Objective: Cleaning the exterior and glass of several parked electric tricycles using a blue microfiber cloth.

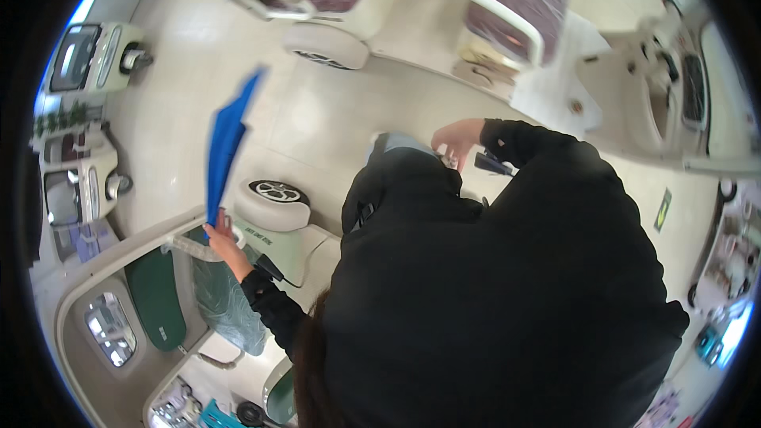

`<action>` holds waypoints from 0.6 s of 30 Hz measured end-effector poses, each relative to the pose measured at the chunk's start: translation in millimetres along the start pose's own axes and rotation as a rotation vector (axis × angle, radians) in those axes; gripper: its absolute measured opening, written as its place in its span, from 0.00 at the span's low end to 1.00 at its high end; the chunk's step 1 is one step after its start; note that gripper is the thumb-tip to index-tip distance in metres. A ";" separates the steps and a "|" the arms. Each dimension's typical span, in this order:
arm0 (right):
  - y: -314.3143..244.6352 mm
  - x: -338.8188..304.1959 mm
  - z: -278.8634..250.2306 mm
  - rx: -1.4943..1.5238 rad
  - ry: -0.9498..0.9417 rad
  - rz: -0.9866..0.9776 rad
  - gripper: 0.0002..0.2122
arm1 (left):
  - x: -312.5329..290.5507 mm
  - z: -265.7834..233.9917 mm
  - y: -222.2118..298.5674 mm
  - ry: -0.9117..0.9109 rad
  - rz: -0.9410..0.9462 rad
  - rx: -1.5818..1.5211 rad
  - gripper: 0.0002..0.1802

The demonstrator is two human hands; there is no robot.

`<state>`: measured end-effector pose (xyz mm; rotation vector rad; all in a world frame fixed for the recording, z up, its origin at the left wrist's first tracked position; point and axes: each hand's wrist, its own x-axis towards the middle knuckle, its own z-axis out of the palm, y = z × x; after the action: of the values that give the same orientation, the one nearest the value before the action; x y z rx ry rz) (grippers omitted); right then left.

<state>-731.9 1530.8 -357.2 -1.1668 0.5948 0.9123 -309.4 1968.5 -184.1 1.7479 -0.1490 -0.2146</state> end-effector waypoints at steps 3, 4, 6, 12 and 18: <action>-137.7 41.7 -49.1 -0.095 0.144 0.214 0.20 | 44.7 -36.0 -18.0 0.026 -0.079 -0.055 0.35; -184.6 55.7 -61.0 -0.315 0.224 0.094 0.17 | 67.6 -43.5 -21.1 0.156 -0.221 -0.134 0.35; -282.5 89.5 -74.6 -0.586 0.289 -0.036 0.15 | 78.5 -51.0 -30.2 0.260 -0.272 -0.072 0.32; -541.1 202.9 15.4 -1.236 0.445 -0.765 0.21 | 141.2 -16.7 6.9 0.375 -0.259 0.302 0.29; -679.0 257.2 133.1 -0.992 0.082 -1.093 0.27 | 275.5 26.4 82.9 0.073 -0.143 -0.221 0.32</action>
<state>-27.3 1652.7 -174.0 -2.0816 -0.5441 0.1370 -45.4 1867.4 -124.1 1.5450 0.0520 -0.2617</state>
